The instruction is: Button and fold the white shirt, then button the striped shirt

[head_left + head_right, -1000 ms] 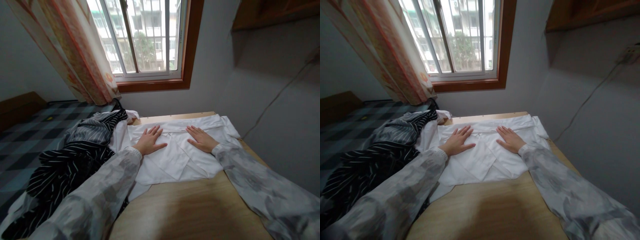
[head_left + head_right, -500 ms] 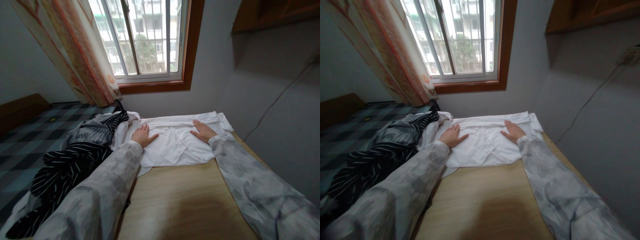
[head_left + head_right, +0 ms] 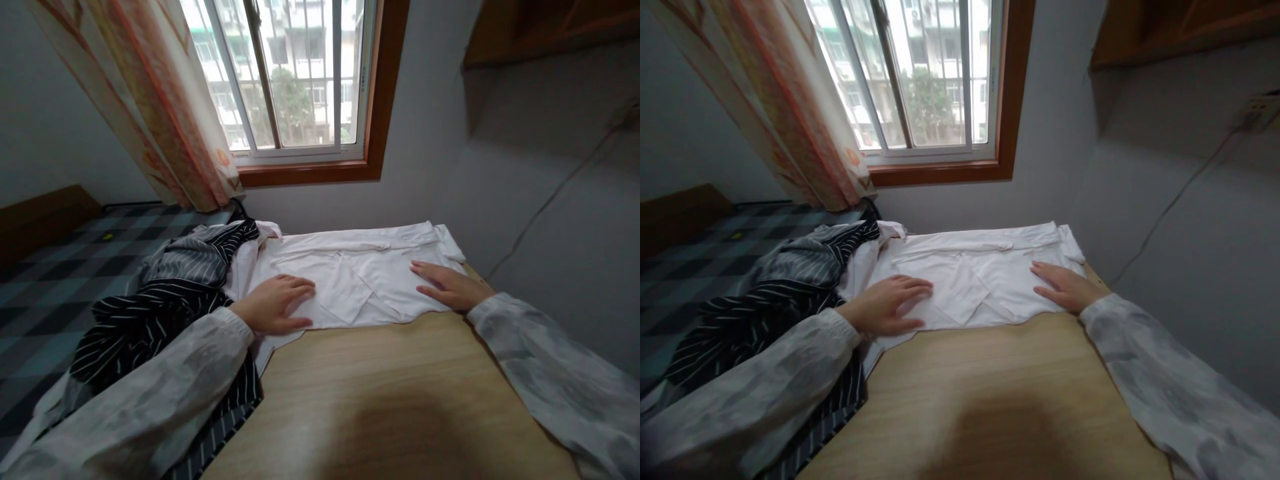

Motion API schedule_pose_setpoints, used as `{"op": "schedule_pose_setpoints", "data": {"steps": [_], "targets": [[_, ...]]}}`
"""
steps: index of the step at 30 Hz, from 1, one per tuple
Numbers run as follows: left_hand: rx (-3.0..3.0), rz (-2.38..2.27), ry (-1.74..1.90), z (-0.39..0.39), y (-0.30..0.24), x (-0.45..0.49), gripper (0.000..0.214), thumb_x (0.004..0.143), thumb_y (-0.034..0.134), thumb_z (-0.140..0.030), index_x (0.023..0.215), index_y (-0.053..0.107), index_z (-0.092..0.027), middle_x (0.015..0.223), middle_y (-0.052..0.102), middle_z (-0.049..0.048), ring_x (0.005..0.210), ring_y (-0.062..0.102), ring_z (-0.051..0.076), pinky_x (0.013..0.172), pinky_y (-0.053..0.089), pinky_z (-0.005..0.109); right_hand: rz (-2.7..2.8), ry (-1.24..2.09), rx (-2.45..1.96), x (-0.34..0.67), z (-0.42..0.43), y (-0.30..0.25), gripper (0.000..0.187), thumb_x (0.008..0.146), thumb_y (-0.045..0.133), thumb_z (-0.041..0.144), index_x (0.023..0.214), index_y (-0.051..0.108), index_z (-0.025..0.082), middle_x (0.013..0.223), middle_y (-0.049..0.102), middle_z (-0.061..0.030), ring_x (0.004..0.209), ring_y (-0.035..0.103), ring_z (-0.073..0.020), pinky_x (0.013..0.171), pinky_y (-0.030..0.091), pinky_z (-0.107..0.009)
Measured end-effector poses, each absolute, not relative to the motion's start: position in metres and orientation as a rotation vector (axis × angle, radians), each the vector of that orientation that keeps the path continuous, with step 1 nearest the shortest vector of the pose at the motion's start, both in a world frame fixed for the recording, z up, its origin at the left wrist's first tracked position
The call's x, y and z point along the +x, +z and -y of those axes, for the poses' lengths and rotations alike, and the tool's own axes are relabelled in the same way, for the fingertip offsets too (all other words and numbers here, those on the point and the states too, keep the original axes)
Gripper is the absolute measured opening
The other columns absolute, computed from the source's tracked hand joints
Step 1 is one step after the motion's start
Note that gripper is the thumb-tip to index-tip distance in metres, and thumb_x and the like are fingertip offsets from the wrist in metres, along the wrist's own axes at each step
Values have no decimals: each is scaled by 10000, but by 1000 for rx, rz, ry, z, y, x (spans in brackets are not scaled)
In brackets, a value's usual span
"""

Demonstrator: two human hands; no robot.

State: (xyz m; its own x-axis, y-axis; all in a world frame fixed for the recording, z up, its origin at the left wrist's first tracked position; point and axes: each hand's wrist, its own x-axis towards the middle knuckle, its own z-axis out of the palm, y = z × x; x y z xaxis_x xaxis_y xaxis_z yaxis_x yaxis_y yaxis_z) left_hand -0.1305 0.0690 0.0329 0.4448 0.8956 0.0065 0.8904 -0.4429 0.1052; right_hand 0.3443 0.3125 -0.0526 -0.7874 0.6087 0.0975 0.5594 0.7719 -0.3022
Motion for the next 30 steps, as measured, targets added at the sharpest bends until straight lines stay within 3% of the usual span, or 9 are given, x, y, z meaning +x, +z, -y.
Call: {"op": "schedule_pose_setpoints", "data": {"steps": [3, 6, 9, 12, 14, 17, 24, 27, 30], "targets": [[2614, -1438, 72, -50, 30, -122, 776, 912, 778, -689, 1543, 689, -248, 1666, 634, 171, 1489, 647, 377, 1268, 491, 474, 2768, 407, -807, 375, -287, -53, 718, 1051, 622, 667, 1665, 633, 295, 1776, 520, -76, 1644, 499, -374, 1378, 411, -590], [2651, -1467, 87, -40, 27, -119, 603, 956, 726, -489, 1485, 721, -200, 1603, 687, 177, 1408, 712, 362, 1193, 557, 464, 2713, 319, -673, 399, -277, -55, 654, 1021, 734, 583, 1612, 677, 306, 1699, 617, -94, 1566, 596, -383, 1307, 504, -607], [2626, -1529, 57, -37, 30, -122, 376, 982, 626, -320, 1293, 803, -204, 1499, 768, 134, 1266, 787, 304, 1041, 604, 387, 2656, 234, -613, 411, -277, -57, 445, 1070, 694, 469, 1492, 756, 341, 1587, 722, -65, 1466, 693, -345, 1227, 585, -574], [2497, -1628, 90, -40, 35, -129, 296, 1058, 559, -360, 1048, 824, -230, 1269, 855, 96, 1065, 818, 255, 887, 571, 333, 2618, 202, -627, 410, -278, -58, 321, 1108, 617, 436, 1334, 824, 342, 1451, 806, -49, 1336, 778, -325, 1147, 638, -540], [2376, -1738, 163, -43, 38, -134, 380, 1100, 515, -429, 916, 779, -228, 986, 845, 78, 868, 776, 226, 777, 507, 316, 2571, 205, -700, 407, -276, -57, 330, 1122, 583, 459, 1306, 826, 331, 1376, 839, -55, 1251, 814, -324, 1086, 659, -514], [2197, -1847, 321, -46, 38, -142, 481, 1121, 467, -523, 801, 658, -219, 701, 670, 27, 672, 625, 187, 684, 399, 309, 2456, 202, -881, 403, -272, -55, 367, 1126, 559, 535, 1257, 815, 306, 1225, 874, -82, 1079, 846, -333, 935, 668, -467], [1993, -1843, 611, -49, 48, -146, 524, 1084, 509, -631, 756, 553, -224, 682, 519, -14, 666, 497, 173, 669, 336, 315, 2305, 204, -1139, 407, -283, -40, 572, 1080, 490, 747, 1122, 790, 262, 970, 853, -130, 839, 803, -334, 746, 564, -404], [1947, -1885, 633, -54, 53, -152, 542, 1026, 582, -666, 708, 519, -232, 656, 446, -23, 646, 439, 167, 643, 296, 317, 2341, 250, -1218, 407, -293, -30, 723, 928, 603, 925, 1121, 808, 259, 923, 840, -118, 755, 764, -318, 696, 533, -402], [1882, -1859, 645, -61, 55, -165, 541, 972, 623, -706, 718, 560, -232, 673, 462, -18, 661, 441, 171, 643, 304, 315, 2384, 407, -1176, 402, -301, -22, 726, 851, 693, 956, 1041, 834, 270, 945, 846, -92, 795, 754, -303, 749, 555, -408]]}}
